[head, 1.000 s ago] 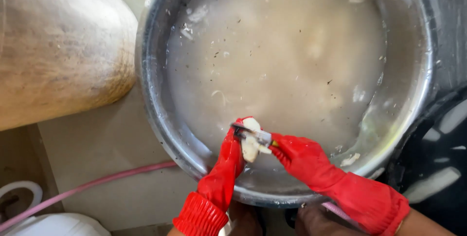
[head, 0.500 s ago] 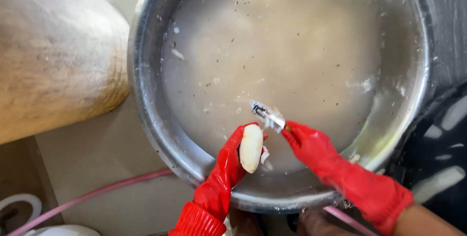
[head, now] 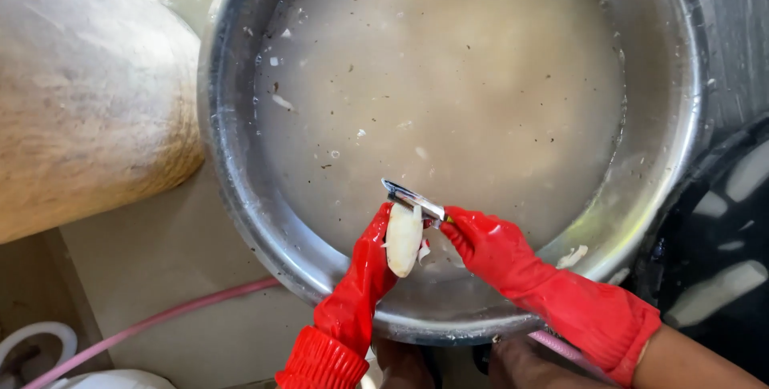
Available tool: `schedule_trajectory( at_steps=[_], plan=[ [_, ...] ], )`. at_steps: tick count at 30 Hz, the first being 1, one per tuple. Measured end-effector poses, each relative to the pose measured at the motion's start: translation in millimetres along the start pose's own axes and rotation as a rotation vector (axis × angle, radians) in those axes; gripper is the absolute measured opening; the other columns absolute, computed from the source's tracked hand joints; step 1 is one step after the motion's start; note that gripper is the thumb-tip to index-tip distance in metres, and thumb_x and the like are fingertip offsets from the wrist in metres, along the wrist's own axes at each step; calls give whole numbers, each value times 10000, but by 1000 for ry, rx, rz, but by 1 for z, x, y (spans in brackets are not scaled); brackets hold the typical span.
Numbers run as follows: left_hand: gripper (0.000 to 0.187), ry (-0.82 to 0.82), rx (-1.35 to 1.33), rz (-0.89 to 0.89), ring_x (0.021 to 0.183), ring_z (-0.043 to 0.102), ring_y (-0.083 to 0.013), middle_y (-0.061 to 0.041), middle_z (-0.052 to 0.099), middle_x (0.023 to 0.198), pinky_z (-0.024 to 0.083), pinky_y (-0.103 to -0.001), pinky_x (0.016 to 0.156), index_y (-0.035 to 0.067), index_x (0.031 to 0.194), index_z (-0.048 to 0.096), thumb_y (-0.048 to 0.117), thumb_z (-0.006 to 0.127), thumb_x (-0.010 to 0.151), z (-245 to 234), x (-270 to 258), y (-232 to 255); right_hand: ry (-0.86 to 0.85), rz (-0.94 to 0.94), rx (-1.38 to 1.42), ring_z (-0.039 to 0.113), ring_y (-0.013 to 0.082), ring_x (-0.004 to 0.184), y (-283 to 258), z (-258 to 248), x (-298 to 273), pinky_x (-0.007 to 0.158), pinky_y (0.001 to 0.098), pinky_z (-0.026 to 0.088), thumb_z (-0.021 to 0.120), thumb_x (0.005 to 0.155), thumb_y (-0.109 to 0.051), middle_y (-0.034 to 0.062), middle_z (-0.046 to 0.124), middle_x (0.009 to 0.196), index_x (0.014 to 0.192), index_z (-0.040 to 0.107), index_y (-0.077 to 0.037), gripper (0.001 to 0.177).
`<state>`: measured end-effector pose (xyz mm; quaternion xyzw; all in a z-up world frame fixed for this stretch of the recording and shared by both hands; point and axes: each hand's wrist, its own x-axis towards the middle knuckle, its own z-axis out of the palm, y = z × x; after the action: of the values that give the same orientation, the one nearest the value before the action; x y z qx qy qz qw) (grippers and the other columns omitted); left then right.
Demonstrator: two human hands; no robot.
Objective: Peeling white vegetables using a hand peeler and transferring them from a washing bowl to a collection bucket.
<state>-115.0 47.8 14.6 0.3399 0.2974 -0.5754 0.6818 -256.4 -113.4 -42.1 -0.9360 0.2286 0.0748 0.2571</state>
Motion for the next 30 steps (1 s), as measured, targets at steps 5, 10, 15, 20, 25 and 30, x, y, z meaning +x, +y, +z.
schedule_trajectory(
  at_steps=[5,10,15,20,25,30],
  plan=[
    [552,209,-51,89,748,675,-363,-288,725,917,572,-409,846,-52,1204,647,443,607,961,13,-1,-9,-172,311,28,742,257,937,19,-13,-1,897,406,612,448,1022,-615,-47,774,985,1183,695,-370,383],
    [777,529,843,186,1115,676,-296,-123,656,1245,571,-448,951,241,1424,543,440,876,751,-40,41,-26,-40,178,-139,748,243,884,44,17,-9,838,378,620,571,985,-584,4,766,966,1203,715,-314,376],
    [638,554,953,202,1059,693,-321,-140,677,1173,571,-498,916,224,1295,621,462,877,760,-59,50,-29,-58,158,-40,759,252,871,7,-10,-15,824,347,616,572,992,-564,38,784,949,1192,757,-256,412],
    [520,-221,21,219,874,704,-198,-163,710,976,543,-281,941,17,1150,638,505,540,1001,-12,11,-2,-110,-23,151,723,363,843,-3,0,-19,755,468,618,539,976,-574,66,764,915,1201,680,-299,382],
    [716,190,-8,-172,860,645,-243,-107,676,1109,533,-391,739,185,1359,605,702,464,885,-40,48,-9,26,-501,79,630,262,636,-29,-18,-20,524,402,491,643,1000,-354,44,677,786,1234,672,-125,328],
    [682,199,-69,-41,660,635,-250,-165,724,1003,521,-373,561,145,1291,706,668,498,906,-82,78,-26,104,-626,-128,572,231,548,-24,-13,-6,424,394,437,657,994,-318,39,610,710,1242,650,-118,318]
  ],
)
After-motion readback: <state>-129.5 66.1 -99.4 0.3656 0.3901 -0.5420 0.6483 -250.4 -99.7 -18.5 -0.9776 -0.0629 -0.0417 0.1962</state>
